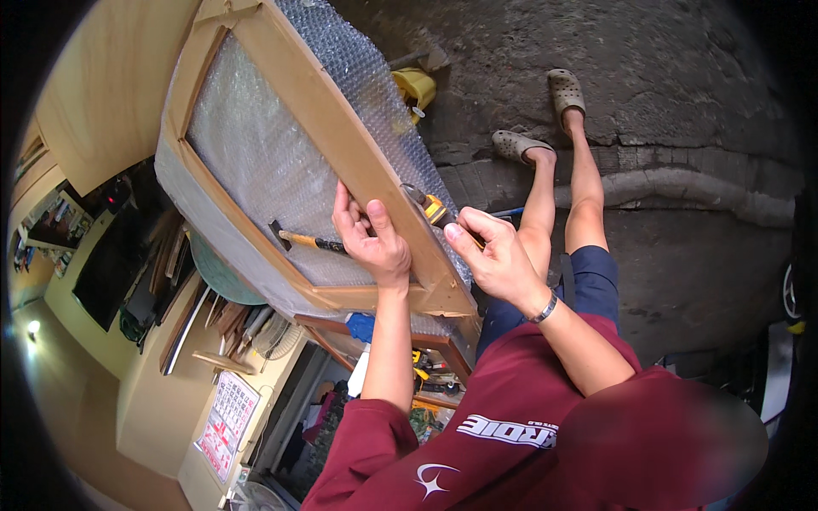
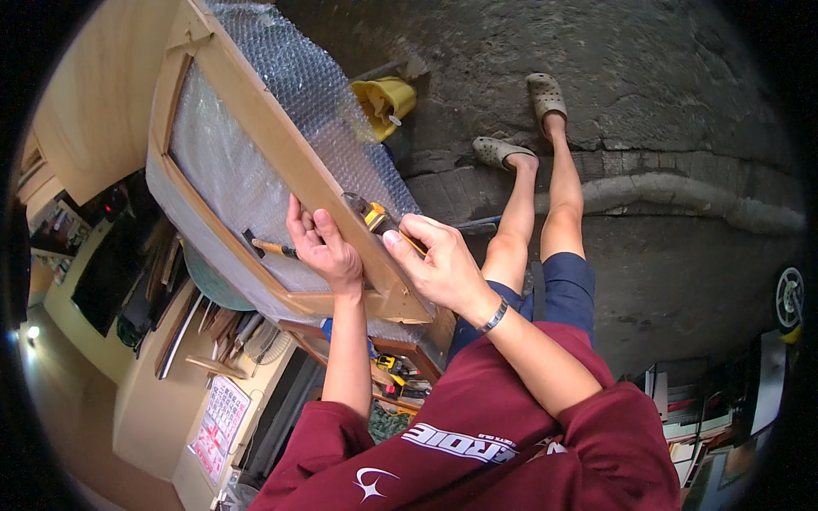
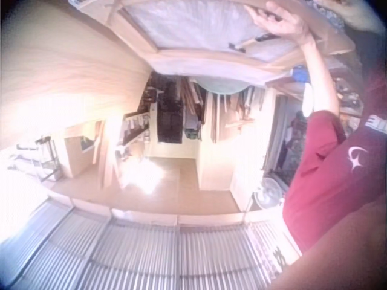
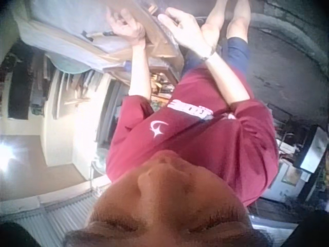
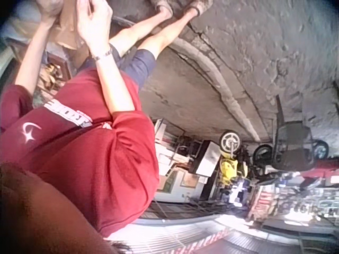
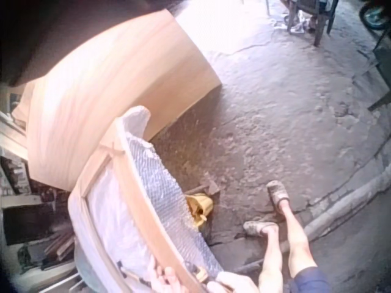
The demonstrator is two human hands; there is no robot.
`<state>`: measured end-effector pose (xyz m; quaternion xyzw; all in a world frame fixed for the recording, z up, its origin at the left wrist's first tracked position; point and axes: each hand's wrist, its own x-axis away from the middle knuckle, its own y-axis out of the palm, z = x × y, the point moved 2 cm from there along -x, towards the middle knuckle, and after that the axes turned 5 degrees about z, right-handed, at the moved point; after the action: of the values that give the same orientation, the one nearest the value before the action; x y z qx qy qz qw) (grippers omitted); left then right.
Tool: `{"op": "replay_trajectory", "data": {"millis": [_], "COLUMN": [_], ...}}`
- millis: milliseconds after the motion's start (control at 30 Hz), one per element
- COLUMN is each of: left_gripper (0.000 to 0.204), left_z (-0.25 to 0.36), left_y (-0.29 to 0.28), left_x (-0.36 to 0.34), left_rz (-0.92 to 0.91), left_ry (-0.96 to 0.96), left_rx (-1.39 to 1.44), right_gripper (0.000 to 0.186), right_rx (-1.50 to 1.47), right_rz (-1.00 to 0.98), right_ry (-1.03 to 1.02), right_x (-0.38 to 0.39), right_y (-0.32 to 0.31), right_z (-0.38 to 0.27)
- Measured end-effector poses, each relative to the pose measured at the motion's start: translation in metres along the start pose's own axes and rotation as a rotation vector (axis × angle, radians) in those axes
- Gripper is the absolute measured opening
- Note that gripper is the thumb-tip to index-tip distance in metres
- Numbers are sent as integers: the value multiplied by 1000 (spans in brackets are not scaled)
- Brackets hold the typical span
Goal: The person uses a hammer and pliers to remove nails from a wooden frame resting on a workbench. They repeatedly hammer the nails to loosen them and then pull them out with pliers, working on different sections of the frame.
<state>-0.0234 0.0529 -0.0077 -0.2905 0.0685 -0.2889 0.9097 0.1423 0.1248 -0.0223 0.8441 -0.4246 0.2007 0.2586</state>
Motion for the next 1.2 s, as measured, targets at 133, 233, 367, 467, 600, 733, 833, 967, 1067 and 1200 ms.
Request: {"op": "replay_trajectory", "data": {"millis": [133, 233, 367, 467, 600, 733, 833, 967, 1067, 1200], "left_gripper": [57, 53, 54, 54, 57, 60, 60, 54, 55, 52], "left_z": [-3, -1, -3, -2, -2, -5, -2, 1, -5, -7], "left_y": [-1, -1, -2, -2, 0, -4, 0, 1, -2, -5], "left_x": [1, 1, 1, 1, 1, 1, 0, 2, 3, 1], "left_rz": [13, -7, -6, -8, 5, -6, 1, 23, 10, -8], "left_ry": [-5, 22, 37, 36, 7, -20, -17, 21, 11, 54], "left_rx": [-1, -54, -68, -70, -26, -38, 23, 6, -26, -109], "right_gripper": [35, 34, 34, 34, 34, 35, 33, 26, 27, 28], "right_rx": [17, -30, -53, -64, -4, 47, 110, 413, 367, 353], "right_rz": [42, 55, 64, 66, 101, 98, 167, 312, 330, 197], "right_ry": [1, 34, -21, -38, -114, -113, -229, -578, -563, -441], "right_x": [3, 5, 3, 1, 1, 2, 1, -2, -2, -6], "right_y": [4, 8, 10, 11, 13, 14, 16, 11, 14, 8], "right_z": [1, 6, 7, 8, 4, 3, 7, 5, 11, 7]}}
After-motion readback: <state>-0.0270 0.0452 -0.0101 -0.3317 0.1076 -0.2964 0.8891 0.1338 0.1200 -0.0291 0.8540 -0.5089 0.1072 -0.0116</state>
